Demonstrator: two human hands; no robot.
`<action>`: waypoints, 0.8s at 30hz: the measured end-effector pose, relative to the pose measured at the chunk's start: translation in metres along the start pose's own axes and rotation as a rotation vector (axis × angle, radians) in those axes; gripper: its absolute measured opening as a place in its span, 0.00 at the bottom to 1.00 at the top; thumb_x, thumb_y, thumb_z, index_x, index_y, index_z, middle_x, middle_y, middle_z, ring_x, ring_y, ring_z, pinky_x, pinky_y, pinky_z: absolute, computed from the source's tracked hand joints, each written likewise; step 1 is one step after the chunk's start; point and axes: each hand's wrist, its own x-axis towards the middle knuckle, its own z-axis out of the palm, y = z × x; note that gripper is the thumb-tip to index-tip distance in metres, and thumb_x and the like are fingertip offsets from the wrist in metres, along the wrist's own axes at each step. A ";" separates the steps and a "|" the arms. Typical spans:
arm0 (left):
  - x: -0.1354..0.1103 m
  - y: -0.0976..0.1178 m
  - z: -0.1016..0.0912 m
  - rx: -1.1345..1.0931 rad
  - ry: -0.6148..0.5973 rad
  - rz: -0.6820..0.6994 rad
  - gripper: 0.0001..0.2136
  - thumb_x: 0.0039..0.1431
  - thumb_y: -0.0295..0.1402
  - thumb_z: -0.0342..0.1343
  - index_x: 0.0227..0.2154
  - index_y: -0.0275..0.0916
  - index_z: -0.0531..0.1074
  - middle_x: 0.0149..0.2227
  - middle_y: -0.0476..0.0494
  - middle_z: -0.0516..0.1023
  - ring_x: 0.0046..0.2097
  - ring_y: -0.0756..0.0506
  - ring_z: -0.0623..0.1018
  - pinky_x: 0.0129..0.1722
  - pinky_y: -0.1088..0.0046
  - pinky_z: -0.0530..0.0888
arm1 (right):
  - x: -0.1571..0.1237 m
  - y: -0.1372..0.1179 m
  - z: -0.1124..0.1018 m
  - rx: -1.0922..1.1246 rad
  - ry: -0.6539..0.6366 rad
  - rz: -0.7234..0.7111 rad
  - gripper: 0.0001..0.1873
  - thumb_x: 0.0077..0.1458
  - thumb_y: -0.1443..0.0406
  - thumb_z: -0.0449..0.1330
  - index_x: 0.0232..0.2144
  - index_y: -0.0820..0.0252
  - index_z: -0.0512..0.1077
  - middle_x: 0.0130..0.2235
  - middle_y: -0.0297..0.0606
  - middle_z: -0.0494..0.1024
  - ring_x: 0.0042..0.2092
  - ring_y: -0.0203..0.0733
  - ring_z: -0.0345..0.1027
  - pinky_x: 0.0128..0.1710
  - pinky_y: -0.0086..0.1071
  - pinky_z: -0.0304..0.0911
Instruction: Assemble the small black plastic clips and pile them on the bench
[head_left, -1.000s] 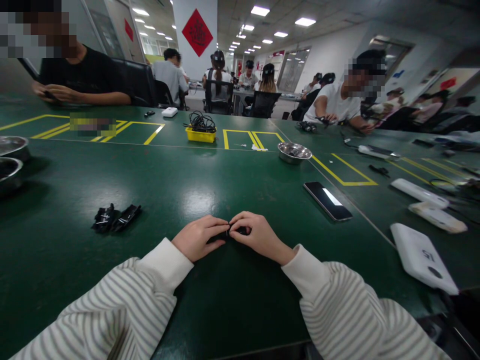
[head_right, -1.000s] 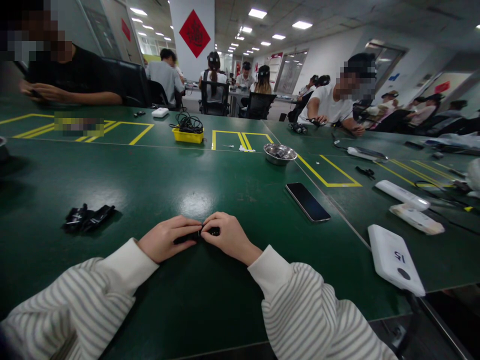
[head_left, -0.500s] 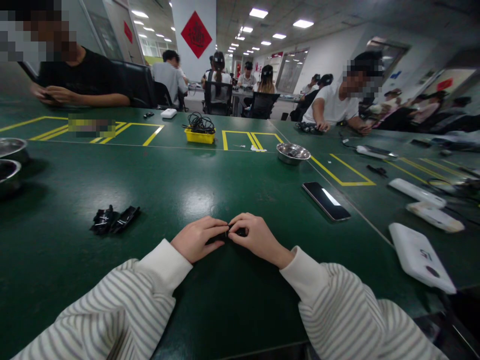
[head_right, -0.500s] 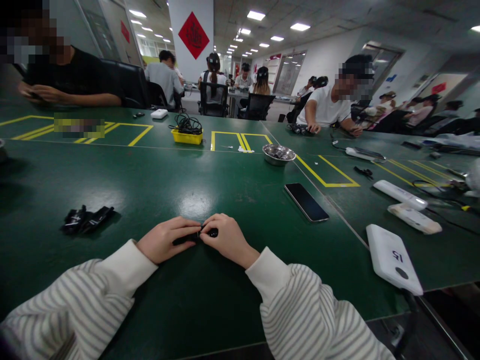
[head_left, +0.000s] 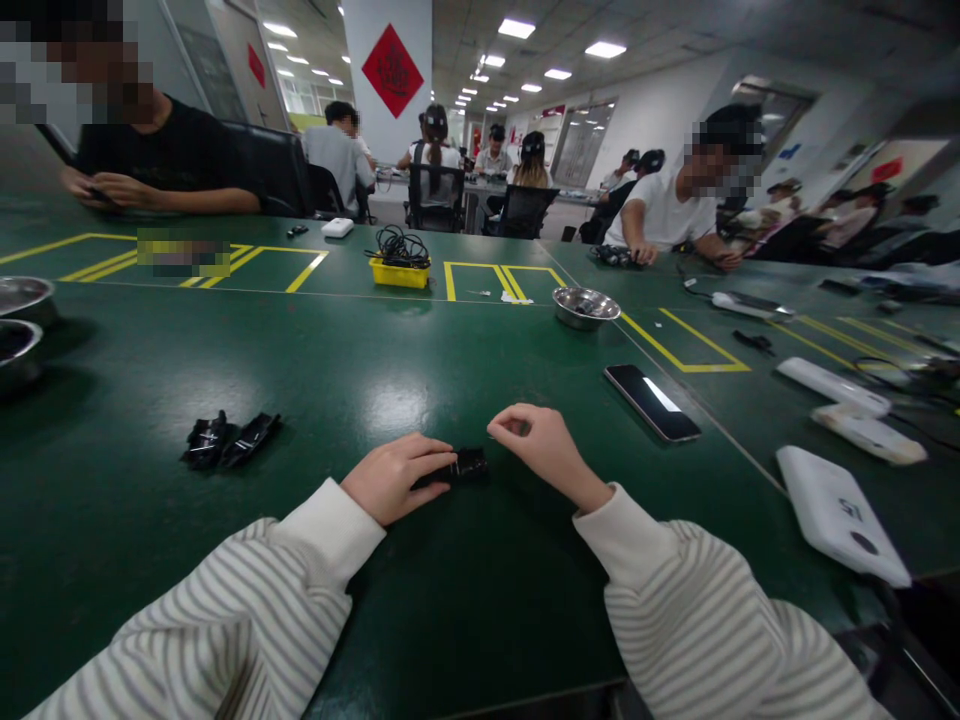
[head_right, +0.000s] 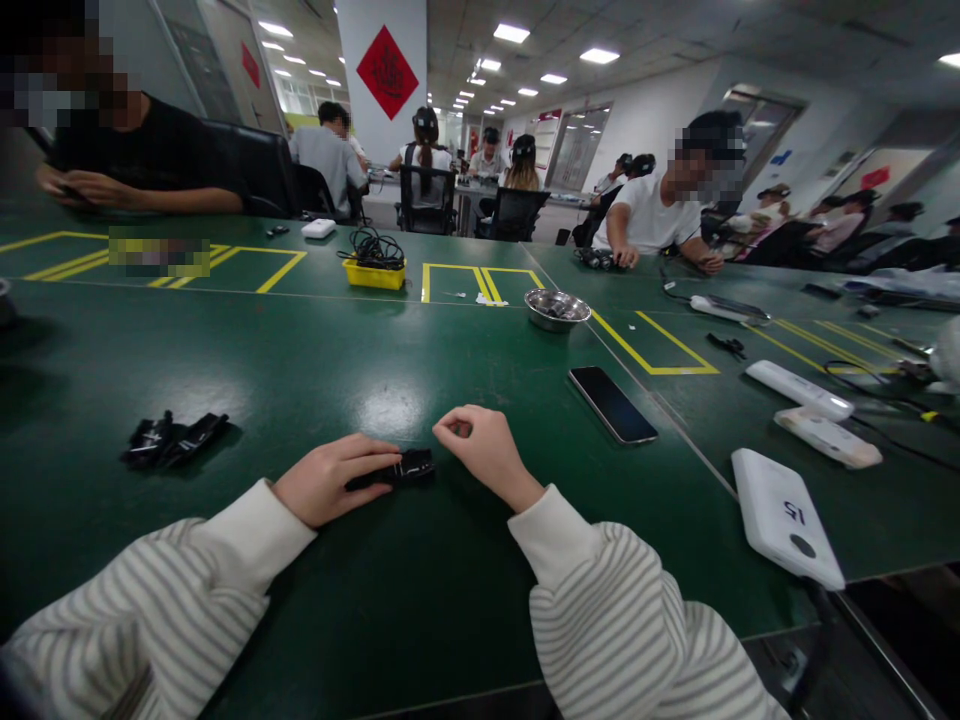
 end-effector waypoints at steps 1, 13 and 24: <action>0.000 0.000 0.000 0.000 0.002 -0.001 0.13 0.54 0.31 0.51 0.42 0.35 0.68 0.42 0.39 0.72 0.41 0.45 0.72 0.39 0.67 0.72 | 0.001 0.003 -0.003 -0.015 0.000 0.037 0.09 0.47 0.63 0.56 0.24 0.62 0.73 0.23 0.33 0.73 0.25 0.32 0.63 0.26 0.26 0.56; 0.000 -0.001 0.002 0.007 0.015 0.005 0.13 0.54 0.32 0.51 0.42 0.36 0.68 0.42 0.40 0.72 0.41 0.45 0.72 0.39 0.68 0.72 | 0.004 0.013 0.006 -0.180 -0.143 0.084 0.04 0.41 0.69 0.57 0.22 0.62 0.73 0.21 0.33 0.74 0.23 0.31 0.65 0.25 0.24 0.58; -0.001 0.000 0.001 0.001 0.008 -0.006 0.13 0.53 0.31 0.51 0.42 0.35 0.68 0.42 0.40 0.72 0.41 0.45 0.72 0.39 0.68 0.72 | 0.000 0.004 -0.003 -0.017 -0.262 0.130 0.06 0.45 0.69 0.55 0.27 0.64 0.71 0.24 0.35 0.75 0.24 0.31 0.67 0.25 0.23 0.63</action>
